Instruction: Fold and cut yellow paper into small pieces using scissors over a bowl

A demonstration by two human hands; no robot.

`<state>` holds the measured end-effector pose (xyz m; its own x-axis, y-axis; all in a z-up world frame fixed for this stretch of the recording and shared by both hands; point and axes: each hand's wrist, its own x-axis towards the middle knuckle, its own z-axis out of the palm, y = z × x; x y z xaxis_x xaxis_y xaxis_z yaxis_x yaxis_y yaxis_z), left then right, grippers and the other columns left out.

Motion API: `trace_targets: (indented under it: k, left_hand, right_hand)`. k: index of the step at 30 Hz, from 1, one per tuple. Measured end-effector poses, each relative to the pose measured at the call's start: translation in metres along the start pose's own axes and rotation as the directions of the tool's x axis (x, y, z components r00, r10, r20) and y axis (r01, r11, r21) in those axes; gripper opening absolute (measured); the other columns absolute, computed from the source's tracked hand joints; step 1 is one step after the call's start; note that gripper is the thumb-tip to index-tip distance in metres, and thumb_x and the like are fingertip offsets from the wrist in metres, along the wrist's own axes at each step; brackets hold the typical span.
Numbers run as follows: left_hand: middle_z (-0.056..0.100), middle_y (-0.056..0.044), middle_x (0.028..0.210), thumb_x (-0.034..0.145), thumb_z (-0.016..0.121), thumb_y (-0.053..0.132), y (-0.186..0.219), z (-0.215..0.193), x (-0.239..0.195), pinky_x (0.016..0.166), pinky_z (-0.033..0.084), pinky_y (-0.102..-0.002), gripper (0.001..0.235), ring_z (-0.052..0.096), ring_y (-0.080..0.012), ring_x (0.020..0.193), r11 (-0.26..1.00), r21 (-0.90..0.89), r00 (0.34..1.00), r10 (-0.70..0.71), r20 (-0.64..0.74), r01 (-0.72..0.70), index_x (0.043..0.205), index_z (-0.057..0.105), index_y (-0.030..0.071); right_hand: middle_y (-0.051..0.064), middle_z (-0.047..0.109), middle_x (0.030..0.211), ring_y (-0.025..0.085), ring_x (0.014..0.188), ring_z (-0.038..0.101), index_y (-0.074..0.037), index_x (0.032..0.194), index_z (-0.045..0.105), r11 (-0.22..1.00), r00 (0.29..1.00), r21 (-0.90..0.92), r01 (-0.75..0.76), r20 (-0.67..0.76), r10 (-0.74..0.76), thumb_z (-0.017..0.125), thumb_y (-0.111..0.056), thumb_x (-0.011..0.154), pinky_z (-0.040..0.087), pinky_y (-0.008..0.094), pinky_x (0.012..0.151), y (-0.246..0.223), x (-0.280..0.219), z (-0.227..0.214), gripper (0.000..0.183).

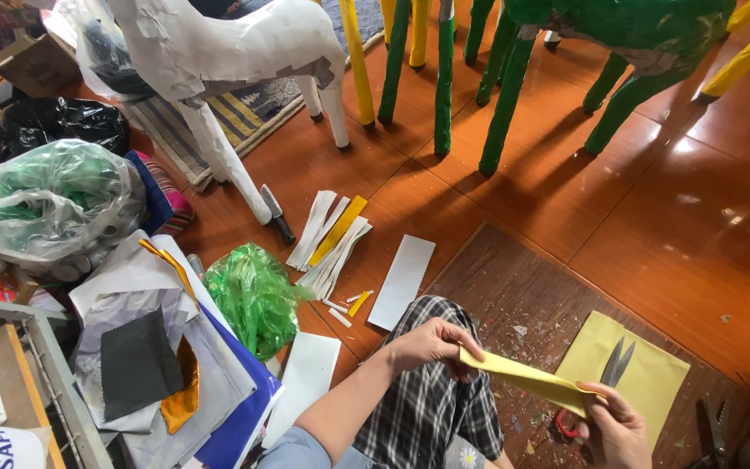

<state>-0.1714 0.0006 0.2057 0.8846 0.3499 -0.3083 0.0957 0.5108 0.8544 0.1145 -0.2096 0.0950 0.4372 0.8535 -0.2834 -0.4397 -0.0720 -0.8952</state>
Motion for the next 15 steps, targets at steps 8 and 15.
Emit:
trace_targets:
  k: [8, 15]
  left_hand:
    - [0.067, -0.015, 0.089, 0.082, 0.050, -0.011, -0.029, -0.011, 0.000, 0.075, 0.062, -0.030, 0.021, 0.071, -0.0256, 0.082, 0.998, -0.026, 0.995, 0.058, 0.084, -0.056, 0.084, 0.066, 0.003]
    - [0.067, -0.019, 0.092, 0.087, 0.059, 0.001, -0.064, -0.028, 0.001, 0.076, 0.059, -0.043, 0.007, 0.070, -0.0261, 0.086, 0.999, -0.019, 0.990, 0.044, 0.131, -0.042, 0.091, 0.061, -0.004]
  right_hand:
    - [0.010, 0.048, 0.051, 0.014, 0.039, 0.043, -0.005, 0.082, 0.065, 0.988, 0.955, -0.144, -0.052, -0.297, 0.008, 0.057, -0.004, 0.093, 0.029, 0.027, 0.028, -0.068, -0.033, 0.081, 0.014]
    - [0.015, 0.040, 0.067, 0.017, 0.053, 0.037, 0.007, 0.077, 0.064, 0.983, 0.947, -0.055, 0.175, -0.264, -0.184, 0.048, 0.016, 0.075, 0.040, 0.029, 0.036, -0.062, -0.041, 0.068, 0.019]
